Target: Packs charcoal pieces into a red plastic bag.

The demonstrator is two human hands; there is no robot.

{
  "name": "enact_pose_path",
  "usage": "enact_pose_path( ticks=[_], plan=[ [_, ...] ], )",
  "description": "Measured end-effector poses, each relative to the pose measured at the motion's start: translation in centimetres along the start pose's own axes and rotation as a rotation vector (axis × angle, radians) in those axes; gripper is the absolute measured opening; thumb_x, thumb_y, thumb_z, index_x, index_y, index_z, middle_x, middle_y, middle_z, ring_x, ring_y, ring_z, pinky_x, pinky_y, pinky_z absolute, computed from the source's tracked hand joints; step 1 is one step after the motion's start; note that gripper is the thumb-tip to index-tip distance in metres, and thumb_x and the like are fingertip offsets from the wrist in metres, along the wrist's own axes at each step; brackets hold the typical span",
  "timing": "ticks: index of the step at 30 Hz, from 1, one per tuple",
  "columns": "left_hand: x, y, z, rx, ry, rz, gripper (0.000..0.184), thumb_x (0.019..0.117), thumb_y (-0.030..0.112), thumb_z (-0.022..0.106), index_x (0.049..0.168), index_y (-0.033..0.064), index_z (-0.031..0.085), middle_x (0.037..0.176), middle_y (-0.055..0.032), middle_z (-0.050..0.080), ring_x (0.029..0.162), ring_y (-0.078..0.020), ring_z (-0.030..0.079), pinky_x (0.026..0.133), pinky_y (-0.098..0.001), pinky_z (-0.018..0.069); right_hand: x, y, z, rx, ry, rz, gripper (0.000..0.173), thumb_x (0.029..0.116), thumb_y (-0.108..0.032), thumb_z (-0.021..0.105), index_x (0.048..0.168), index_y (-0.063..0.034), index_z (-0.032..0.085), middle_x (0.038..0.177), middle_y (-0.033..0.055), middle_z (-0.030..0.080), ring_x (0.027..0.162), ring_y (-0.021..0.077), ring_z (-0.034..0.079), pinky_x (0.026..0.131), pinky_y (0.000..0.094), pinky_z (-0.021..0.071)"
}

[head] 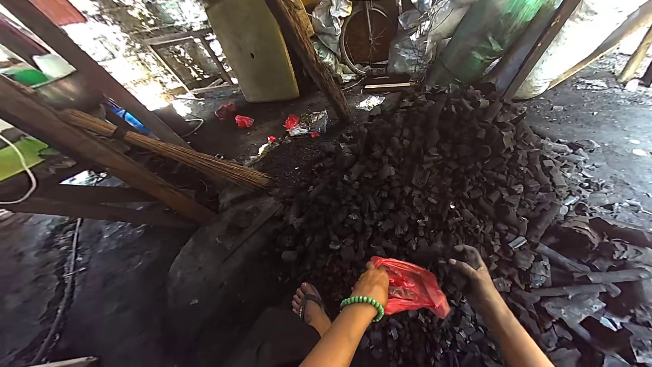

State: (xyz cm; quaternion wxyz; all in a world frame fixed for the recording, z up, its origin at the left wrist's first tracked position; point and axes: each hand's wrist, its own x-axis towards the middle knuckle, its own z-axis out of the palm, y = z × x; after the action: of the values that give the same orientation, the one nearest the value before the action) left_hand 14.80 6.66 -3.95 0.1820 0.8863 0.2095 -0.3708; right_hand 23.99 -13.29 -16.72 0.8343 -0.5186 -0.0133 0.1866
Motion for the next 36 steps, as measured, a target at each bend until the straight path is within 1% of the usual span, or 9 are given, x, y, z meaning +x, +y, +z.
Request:
enact_pose_path(
  ticks=[3, 6, 10, 15, 18, 21, 25, 30, 36],
  plan=[
    [1.0, -0.2, 0.8, -0.195, -0.002, 0.129, 0.078, 0.0895, 0.002, 0.071, 0.155, -0.0042, 0.029, 0.157, -0.0297, 0.031, 0.134, -0.0420, 0.050, 0.108, -0.0514, 0.0462, -3.0, 1.9, 3.6, 0.092, -0.276, 0.150, 0.061, 0.0715, -0.021, 0.084, 0.121, -0.0095, 0.051, 0.097, 0.0088, 0.072, 0.081, 0.0216, 0.073, 0.071, 0.0396, 0.0625],
    [0.8, -0.3, 0.9, -0.230, -0.046, 0.141, 0.081, 0.0893, 0.000, 0.071, 0.156, -0.0031, 0.025, 0.156, -0.0276, 0.032, 0.128, -0.0386, 0.055, 0.101, -0.0482, 0.0510, -2.9, 2.9, 4.6, -0.938, -0.656, 0.238, 0.069, 0.0869, -0.020, 0.079, 0.147, -0.0032, 0.049, 0.134, 0.0212, 0.061, 0.125, 0.0302, 0.060, 0.107, 0.0461, 0.0477],
    [0.3, -1.4, 2.2, 0.031, -0.107, 0.033, 0.077, 0.0907, -0.007, 0.063, 0.158, -0.0050, 0.024, 0.160, -0.0290, 0.028, 0.136, -0.0470, 0.047, 0.110, -0.0564, 0.0424, -0.6, 1.8, 6.4, -1.629, -0.816, 0.487, 0.078, 0.0966, -0.060, 0.061, 0.154, -0.0085, 0.044, 0.144, 0.0284, 0.054, 0.136, 0.0476, 0.050, 0.110, 0.0679, 0.0362],
    [-0.4, -3.5, 1.7, 0.043, -0.117, 0.028, 0.072, 0.0910, -0.006, 0.062, 0.157, -0.0008, 0.032, 0.155, -0.0284, 0.037, 0.137, -0.0455, 0.047, 0.111, -0.0573, 0.0412, 4.0, -2.7, 7.8, -1.487, -0.838, 0.557, 0.067, 0.1109, -0.049, 0.031, 0.135, 0.0067, 0.059, 0.131, 0.0299, 0.062, 0.123, 0.0429, 0.060, 0.107, 0.0595, 0.0417],
    [-0.7, -4.2, 0.7, 0.023, -0.096, 0.017, 0.066, 0.0918, -0.005, 0.062, 0.153, -0.0028, 0.037, 0.153, -0.0274, 0.039, 0.135, -0.0442, 0.048, 0.110, -0.0563, 0.0420, 6.5, -3.2, 7.2, -0.989, -0.599, 0.314, 0.054, 0.1131, -0.036, 0.028, 0.116, 0.0034, 0.066, 0.098, 0.0163, 0.072, 0.077, 0.0241, 0.070, 0.072, 0.0398, 0.0578],
    [-0.5, -4.7, 0.4, 0.026, -0.085, -0.028, 0.046, 0.0978, 0.005, 0.059, 0.142, -0.0048, 0.050, 0.146, -0.0267, 0.049, 0.136, -0.0418, 0.048, 0.110, -0.0567, 0.0410, 10.5, 1.3, 5.8, -1.390, -0.326, -0.049, 0.031, 0.1030, -0.016, 0.060, 0.130, -0.0013, 0.063, 0.132, 0.0248, 0.061, 0.122, 0.0426, 0.060, 0.098, 0.0644, 0.0479],
    [-1.3, -3.1, -0.2, 0.094, -0.087, -0.102, 0.035, 0.1095, 0.017, 0.043, 0.127, -0.0077, 0.060, 0.135, -0.0277, 0.058, 0.130, -0.0416, 0.055, 0.105, -0.0555, 0.0451, 8.3, 8.1, 2.4, -1.854, -0.520, -0.075, 0.089, 0.0836, -0.043, 0.081, 0.160, -0.0294, 0.037, 0.169, 0.0226, 0.017, 0.154, 0.0541, 0.005, 0.105, 0.0890, 0.0060],
    [-3.5, -1.9, -2.4, 0.100, -0.027, -0.052, 0.032, 0.1013, -0.005, 0.044, 0.130, -0.0049, 0.060, 0.136, -0.0246, 0.058, 0.129, -0.0395, 0.055, 0.104, -0.0539, 0.0463, 3.4, 9.3, 1.4, -1.878, -0.664, 0.060, 0.072, 0.0901, -0.038, 0.073, 0.155, -0.0278, 0.044, 0.165, 0.0221, 0.028, 0.152, 0.0548, 0.012, 0.101, 0.0801, 0.0333],
    [-6.9, -5.3, -5.8, 0.065, 0.227, -0.085, 0.031, 0.0972, 0.000, 0.059, 0.128, 0.0006, 0.065, 0.124, -0.0203, 0.064, 0.117, -0.0369, 0.062, 0.099, -0.0516, 0.0500, 2.0, 9.1, 4.6, -1.648, -0.597, 0.140, 0.087, 0.0856, -0.047, 0.078, 0.159, -0.0227, 0.038, 0.160, 0.0266, 0.034, 0.146, 0.0503, 0.033, 0.108, 0.0721, 0.0340]
  ],
)
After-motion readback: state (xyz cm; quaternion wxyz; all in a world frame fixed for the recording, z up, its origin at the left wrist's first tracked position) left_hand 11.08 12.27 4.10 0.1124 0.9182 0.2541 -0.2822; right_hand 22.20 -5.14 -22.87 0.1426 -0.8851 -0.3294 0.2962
